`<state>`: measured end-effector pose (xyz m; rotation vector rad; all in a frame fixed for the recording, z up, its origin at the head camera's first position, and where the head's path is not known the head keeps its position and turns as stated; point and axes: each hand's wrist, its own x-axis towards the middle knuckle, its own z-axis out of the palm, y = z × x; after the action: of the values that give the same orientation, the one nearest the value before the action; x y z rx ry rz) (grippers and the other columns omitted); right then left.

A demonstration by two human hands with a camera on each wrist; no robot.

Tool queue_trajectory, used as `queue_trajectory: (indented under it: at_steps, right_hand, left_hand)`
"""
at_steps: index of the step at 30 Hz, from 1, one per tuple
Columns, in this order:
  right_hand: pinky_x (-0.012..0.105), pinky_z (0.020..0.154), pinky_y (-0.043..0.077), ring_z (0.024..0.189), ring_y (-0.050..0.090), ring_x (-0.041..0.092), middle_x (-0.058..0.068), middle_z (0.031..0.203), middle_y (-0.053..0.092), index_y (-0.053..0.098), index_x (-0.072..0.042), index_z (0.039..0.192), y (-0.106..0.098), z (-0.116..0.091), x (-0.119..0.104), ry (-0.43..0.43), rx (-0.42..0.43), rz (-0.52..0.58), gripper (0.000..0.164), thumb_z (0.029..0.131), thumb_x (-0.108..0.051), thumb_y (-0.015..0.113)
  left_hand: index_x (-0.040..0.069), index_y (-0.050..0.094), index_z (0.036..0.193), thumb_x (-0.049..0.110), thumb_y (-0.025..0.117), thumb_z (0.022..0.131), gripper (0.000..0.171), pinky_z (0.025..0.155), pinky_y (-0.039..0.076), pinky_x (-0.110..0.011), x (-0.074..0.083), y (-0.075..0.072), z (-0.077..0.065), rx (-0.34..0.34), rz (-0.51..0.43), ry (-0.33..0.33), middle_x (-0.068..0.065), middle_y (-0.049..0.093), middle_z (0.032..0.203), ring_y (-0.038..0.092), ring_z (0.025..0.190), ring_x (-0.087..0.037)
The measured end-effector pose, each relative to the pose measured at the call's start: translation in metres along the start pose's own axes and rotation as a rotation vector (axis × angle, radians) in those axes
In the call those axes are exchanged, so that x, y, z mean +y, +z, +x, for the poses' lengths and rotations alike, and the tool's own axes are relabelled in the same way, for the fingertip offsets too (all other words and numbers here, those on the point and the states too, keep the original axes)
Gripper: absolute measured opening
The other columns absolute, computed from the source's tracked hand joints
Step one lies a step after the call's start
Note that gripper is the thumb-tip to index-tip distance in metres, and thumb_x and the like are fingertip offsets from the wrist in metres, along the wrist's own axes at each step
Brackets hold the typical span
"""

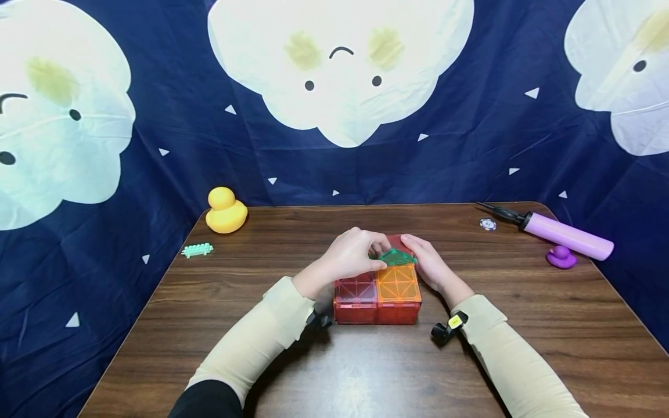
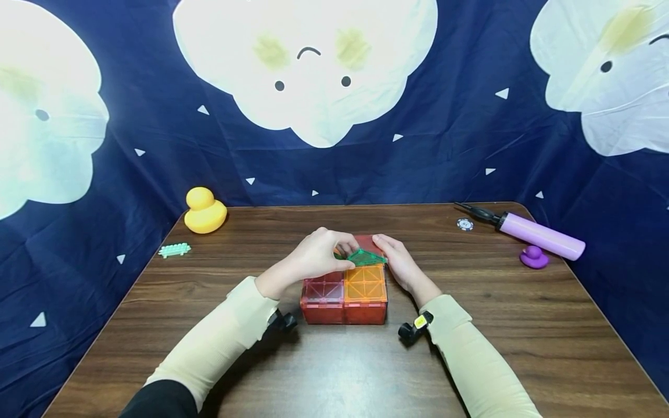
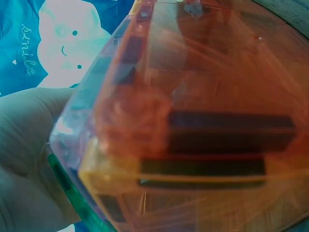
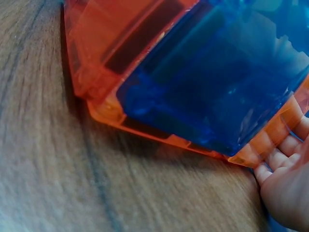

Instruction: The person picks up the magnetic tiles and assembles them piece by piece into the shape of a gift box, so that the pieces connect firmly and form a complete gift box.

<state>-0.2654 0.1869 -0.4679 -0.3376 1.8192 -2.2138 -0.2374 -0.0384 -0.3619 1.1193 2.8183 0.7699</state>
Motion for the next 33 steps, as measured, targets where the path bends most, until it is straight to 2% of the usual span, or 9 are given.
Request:
queue_trajectory:
  at_steps: [7,13,18,22,26,29,33]
  right_hand:
    - [0.028,0.083,0.057,0.094,0.068,0.010,0.000,0.106,0.070,0.061,-0.008,0.123,0.000,0.001,0.001,0.002,-0.008,-0.016,0.031,0.110,-0.033,0.046]
    - [0.028,0.082,0.057,0.092,0.068,0.011,0.001,0.104,0.070,0.059,-0.004,0.124,0.003,0.001,0.000,0.007,-0.005,-0.012,0.034,0.110,-0.033,0.046]
    - [0.028,0.081,0.057,0.091,0.069,0.011,0.001,0.103,0.071,0.060,-0.006,0.122,0.003,0.002,0.001,0.008,-0.014,-0.009,0.033,0.110,-0.032,0.045]
    - [0.029,0.081,0.058,0.091,0.069,0.011,0.000,0.103,0.072,0.062,-0.011,0.119,0.004,0.002,0.001,0.009,-0.017,0.003,0.029,0.110,-0.032,0.046]
    - [0.029,0.083,0.057,0.093,0.069,0.011,0.000,0.105,0.071,0.060,-0.009,0.120,0.005,0.002,0.001,0.029,0.000,0.008,0.029,0.110,-0.032,0.047]
    - [0.029,0.085,0.056,0.095,0.068,0.011,-0.001,0.107,0.069,0.056,-0.004,0.127,0.006,0.002,0.000,0.038,0.018,0.003,0.034,0.110,-0.032,0.047]
    - [0.028,0.087,0.056,0.098,0.067,0.010,-0.003,0.110,0.069,0.050,0.001,0.135,0.005,-0.003,-0.002,0.018,0.031,-0.023,0.043,0.110,-0.033,0.046]
  left_hand:
    - [0.018,0.076,0.104,0.022,0.085,0.085,0.021,0.080,0.053,-0.027,-0.003,-0.003,-0.003,0.010,-0.047,0.001,0.010,0.075,0.089,0.067,0.083,0.001]
    - [0.019,0.075,0.101,0.022,0.083,0.087,0.017,0.073,0.053,-0.026,-0.005,-0.007,-0.005,0.024,-0.121,0.002,0.013,0.073,0.084,0.065,0.079,0.003]
    - [0.018,0.075,0.101,0.023,0.083,0.088,0.016,0.071,0.053,-0.024,-0.005,-0.010,-0.007,0.043,-0.151,0.015,0.012,0.073,0.085,0.065,0.077,0.001]
    - [0.017,0.076,0.101,0.025,0.078,0.092,0.013,0.074,0.053,-0.025,-0.010,-0.015,-0.009,0.110,-0.186,0.045,0.010,0.073,0.088,0.066,0.080,-0.002]
    - [0.012,0.075,0.106,0.023,0.074,0.095,0.016,0.086,0.055,-0.035,-0.019,-0.021,-0.013,0.194,-0.235,0.053,0.004,0.074,0.096,0.067,0.091,-0.009]
    - [0.006,0.071,0.115,0.021,0.073,0.095,0.025,0.093,0.054,-0.042,-0.025,-0.024,-0.020,0.260,-0.281,0.017,-0.004,0.073,0.108,0.067,0.103,-0.018]
    - [0.003,0.062,0.130,0.023,0.073,0.096,0.041,0.098,0.052,-0.044,-0.032,-0.024,-0.036,0.345,-0.334,-0.054,-0.011,0.066,0.127,0.062,0.117,-0.027]
